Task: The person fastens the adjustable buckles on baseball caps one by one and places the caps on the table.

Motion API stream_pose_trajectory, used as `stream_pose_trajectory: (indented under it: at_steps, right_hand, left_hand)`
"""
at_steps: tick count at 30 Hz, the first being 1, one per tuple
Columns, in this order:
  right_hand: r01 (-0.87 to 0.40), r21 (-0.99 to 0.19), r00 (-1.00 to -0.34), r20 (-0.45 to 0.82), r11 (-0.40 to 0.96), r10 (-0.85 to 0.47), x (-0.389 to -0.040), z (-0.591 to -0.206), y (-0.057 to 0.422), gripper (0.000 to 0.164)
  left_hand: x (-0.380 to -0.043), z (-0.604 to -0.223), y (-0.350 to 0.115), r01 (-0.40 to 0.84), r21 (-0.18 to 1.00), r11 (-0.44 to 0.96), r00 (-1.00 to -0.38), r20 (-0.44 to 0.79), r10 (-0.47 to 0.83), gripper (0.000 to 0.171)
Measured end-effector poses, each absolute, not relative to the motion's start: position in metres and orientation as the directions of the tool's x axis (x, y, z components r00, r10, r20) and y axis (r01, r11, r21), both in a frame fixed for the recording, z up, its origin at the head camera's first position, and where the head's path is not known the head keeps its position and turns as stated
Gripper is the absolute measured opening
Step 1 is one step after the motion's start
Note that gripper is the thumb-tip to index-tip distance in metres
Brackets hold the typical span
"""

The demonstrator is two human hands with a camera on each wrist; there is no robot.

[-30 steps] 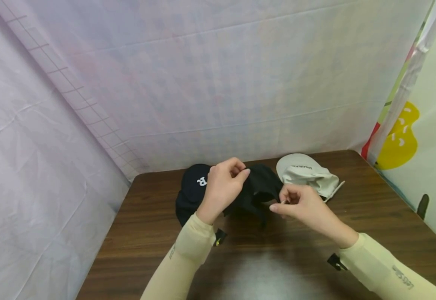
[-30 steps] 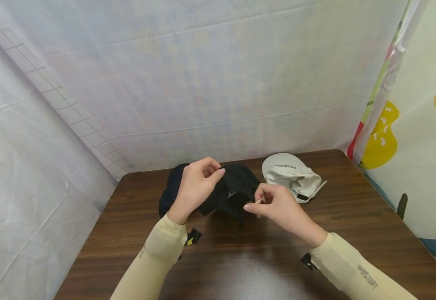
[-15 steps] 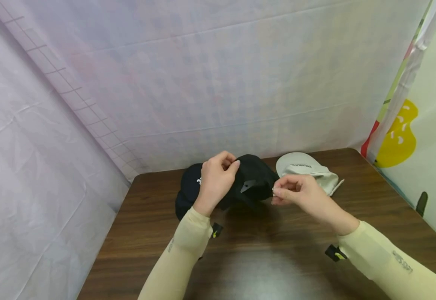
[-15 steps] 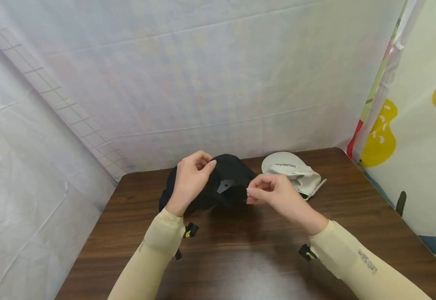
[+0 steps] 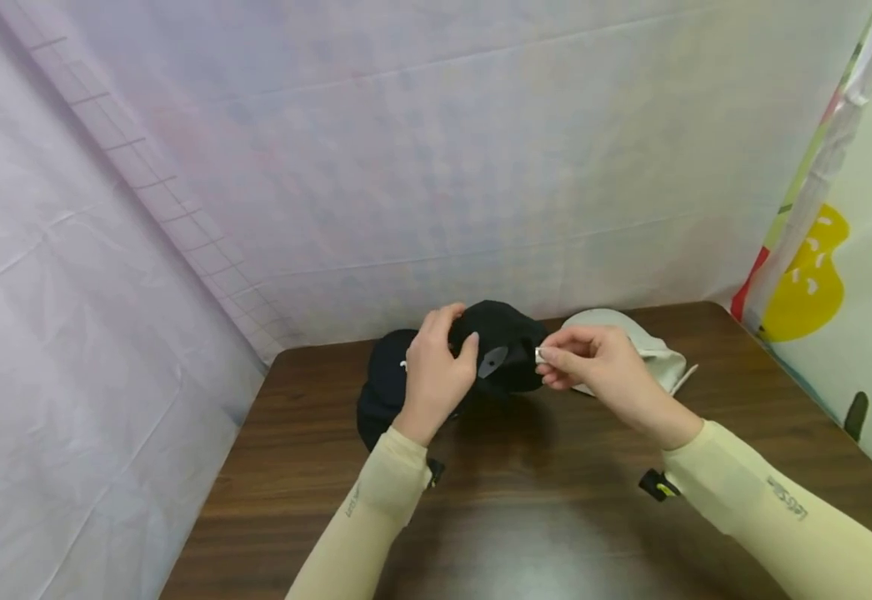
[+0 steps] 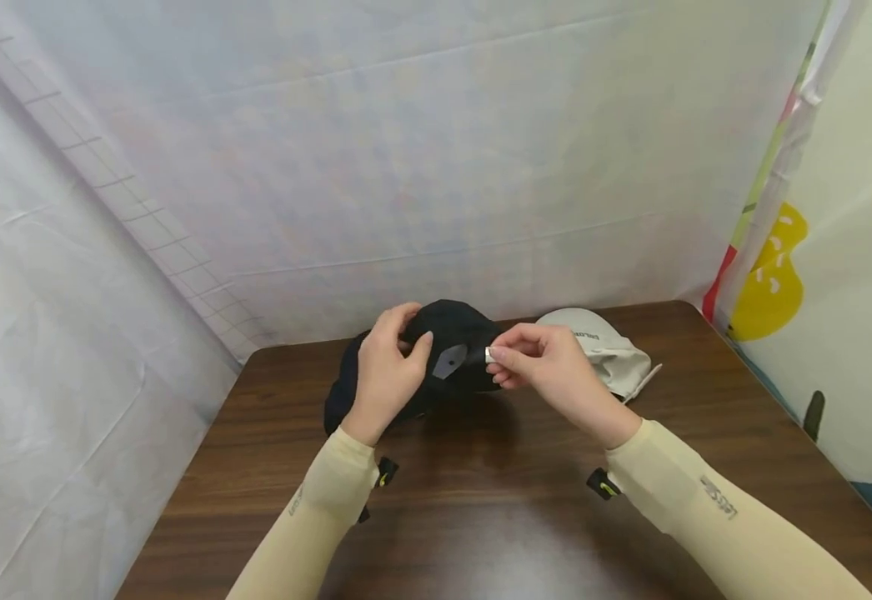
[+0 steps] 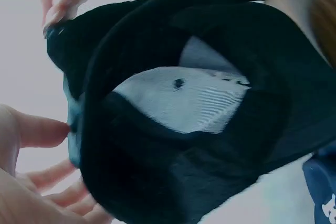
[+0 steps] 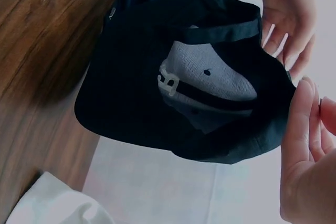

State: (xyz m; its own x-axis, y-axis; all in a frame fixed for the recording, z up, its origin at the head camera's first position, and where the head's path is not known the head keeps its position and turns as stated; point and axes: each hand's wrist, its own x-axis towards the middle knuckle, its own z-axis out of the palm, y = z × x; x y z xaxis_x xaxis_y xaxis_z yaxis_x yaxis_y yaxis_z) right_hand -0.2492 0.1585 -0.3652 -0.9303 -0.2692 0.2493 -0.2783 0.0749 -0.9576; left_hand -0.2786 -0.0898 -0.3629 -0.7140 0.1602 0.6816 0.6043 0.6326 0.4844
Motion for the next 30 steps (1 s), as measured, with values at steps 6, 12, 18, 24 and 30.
stream_pose_trajectory:
  at_steps: [6,12,18,24,30]
  right_hand:
    - [-0.307,-0.947,-0.924,0.273,0.094,-0.267,-0.25,-0.364,0.156,0.025]
    - [-0.35,-0.929,-0.912,0.309,0.118,-0.271,-0.251,-0.363,0.156,0.02]
    - [-0.371,-0.919,-0.907,0.327,0.136,-0.265,-0.251,-0.363,0.157,0.02]
    - [-0.371,-0.919,-0.906,0.327,0.133,-0.27,-0.252,-0.362,0.158,0.019]
    - [-0.382,-0.914,-0.901,0.335,0.137,-0.274,-0.253,-0.362,0.157,0.019]
  left_hand:
    - [-0.276,-0.377,-0.085,0.744,0.009,0.669,-0.305,0.895,0.326,0.038]
    - [-0.271,-0.397,-0.084,0.676,-0.486,0.554,0.135,0.82,0.556,0.019]
    - [-0.265,-0.421,-0.091,0.61,-0.66,0.439,0.037,0.576,0.816,0.028]
    - [-0.266,-0.426,-0.098,0.598,-0.635,0.488,-0.164,0.499,0.851,0.043]
    - [-0.269,-0.428,-0.093,0.524,-0.657,0.542,-0.259,0.484,0.836,0.036]
